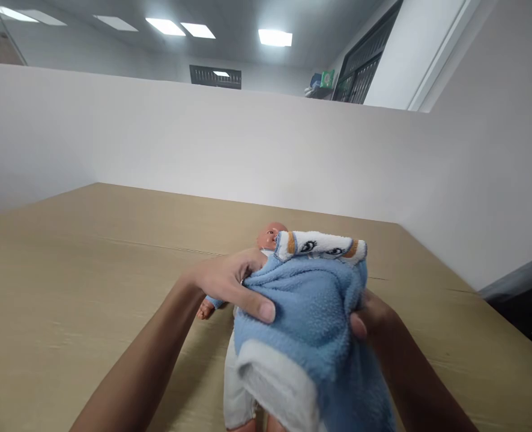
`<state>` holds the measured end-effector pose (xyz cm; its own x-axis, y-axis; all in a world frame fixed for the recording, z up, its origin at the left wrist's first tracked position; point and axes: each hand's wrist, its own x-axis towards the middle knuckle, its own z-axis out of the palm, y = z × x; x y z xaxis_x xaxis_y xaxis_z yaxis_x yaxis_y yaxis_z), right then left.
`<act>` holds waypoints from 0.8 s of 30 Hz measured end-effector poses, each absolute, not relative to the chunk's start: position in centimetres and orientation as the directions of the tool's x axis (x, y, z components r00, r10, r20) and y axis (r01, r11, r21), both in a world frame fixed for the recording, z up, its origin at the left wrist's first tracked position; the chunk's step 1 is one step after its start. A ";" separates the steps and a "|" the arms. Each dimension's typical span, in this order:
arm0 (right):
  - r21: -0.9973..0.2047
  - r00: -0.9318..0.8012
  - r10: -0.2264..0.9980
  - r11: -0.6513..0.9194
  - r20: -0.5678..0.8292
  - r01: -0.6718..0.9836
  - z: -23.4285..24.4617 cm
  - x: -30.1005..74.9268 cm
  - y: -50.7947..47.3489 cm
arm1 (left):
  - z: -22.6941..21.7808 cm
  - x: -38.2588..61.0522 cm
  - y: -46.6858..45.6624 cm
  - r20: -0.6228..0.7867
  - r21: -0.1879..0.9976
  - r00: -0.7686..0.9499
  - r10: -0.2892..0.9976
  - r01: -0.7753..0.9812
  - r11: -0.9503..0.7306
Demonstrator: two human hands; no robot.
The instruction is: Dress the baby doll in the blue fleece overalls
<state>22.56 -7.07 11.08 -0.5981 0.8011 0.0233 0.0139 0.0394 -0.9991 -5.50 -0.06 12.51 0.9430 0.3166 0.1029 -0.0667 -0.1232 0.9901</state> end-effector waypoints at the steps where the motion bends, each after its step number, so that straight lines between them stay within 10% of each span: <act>1: -1.000 -0.638 0.770 0.002 -0.008 0.014 11.3 22.4 -7.2 | 12.3 -5.6 0.1 0.096 0.992 0.943 0.320 -0.063 -0.111; 7: -0.989 -0.813 0.568 -0.128 -0.129 0.067 12.3 21.6 -7.3 | 12.2 -5.4 0.0 0.198 0.973 0.873 0.446 -0.118 -0.200; 24: -0.977 -0.547 0.835 -0.157 -0.053 -0.146 10.9 20.7 -7.0 | 11.9 -6.3 -0.9 0.012 0.994 0.928 0.373 0.029 -0.104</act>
